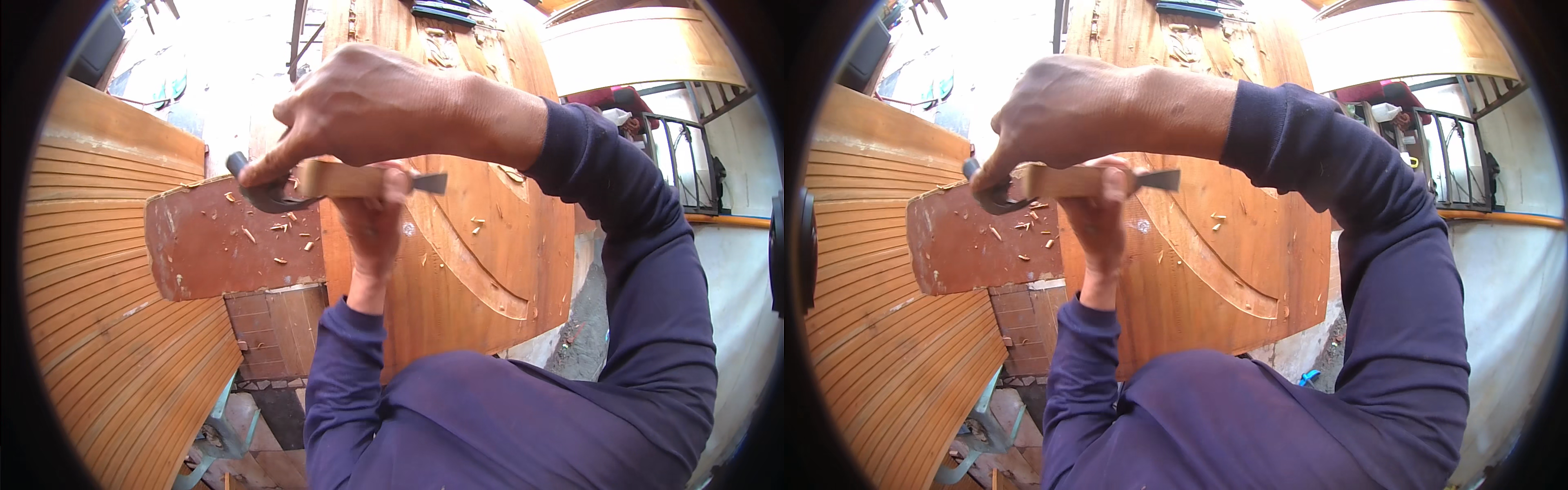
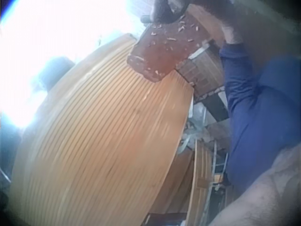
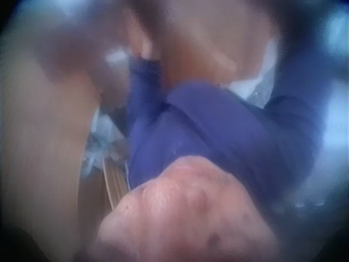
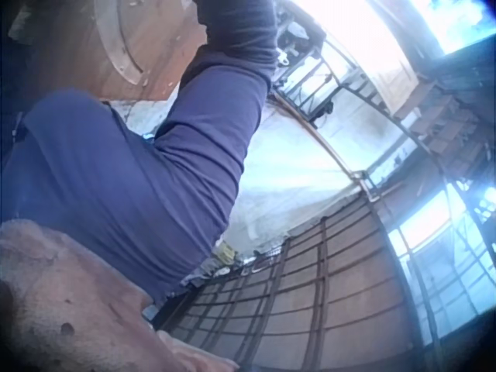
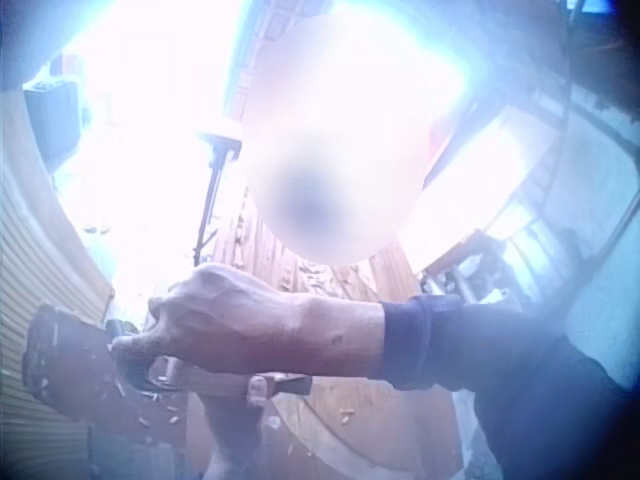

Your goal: The person carves a decorative pattern into a wooden panel using a chisel and a hammer, repeatedly striking the chisel to remove wood chips.

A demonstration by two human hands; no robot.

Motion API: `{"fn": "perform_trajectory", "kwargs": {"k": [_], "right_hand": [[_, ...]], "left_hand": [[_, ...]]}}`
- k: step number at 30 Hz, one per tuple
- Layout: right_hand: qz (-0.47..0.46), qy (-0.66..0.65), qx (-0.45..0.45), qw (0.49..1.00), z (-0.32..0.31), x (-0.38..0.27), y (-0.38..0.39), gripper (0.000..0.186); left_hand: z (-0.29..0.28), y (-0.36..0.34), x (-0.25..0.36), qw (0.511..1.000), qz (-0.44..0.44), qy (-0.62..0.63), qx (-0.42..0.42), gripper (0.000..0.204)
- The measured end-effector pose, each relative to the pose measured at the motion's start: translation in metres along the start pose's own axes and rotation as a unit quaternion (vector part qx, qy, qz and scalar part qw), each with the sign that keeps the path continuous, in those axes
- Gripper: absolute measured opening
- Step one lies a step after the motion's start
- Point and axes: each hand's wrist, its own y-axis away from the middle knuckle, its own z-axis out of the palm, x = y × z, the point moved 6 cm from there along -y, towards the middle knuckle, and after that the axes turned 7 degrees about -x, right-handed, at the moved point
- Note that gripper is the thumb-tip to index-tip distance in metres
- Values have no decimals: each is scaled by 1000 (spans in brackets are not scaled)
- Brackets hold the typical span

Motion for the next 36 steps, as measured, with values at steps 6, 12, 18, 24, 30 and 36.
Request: {"fn": "perform_trajectory", "kwargs": {"k": [6,12,18,24,30,36], "right_hand": [[78,0,51,996,-7,4,7,64],[133,-17,95,986,-19,11,1,63],[70,15,23,997,-8,6,-9,54],[87,-20,64,994,-24,9,-13,56],[70,-57,86,992,-11,-1,-5,62],[20,-63,-3,998,-6,-3,-15,55]], "left_hand": [[-29,0,-3,988,-29,-40,144,47],[-30,-21,-5,979,-39,13,201,61],[-33,-21,-14,987,11,-72,146,69],[-20,-15,-9,986,2,-29,163,68],[-22,-13,-8,986,19,-62,152,65],[-21,-11,-6,984,38,-104,142,65]]}}
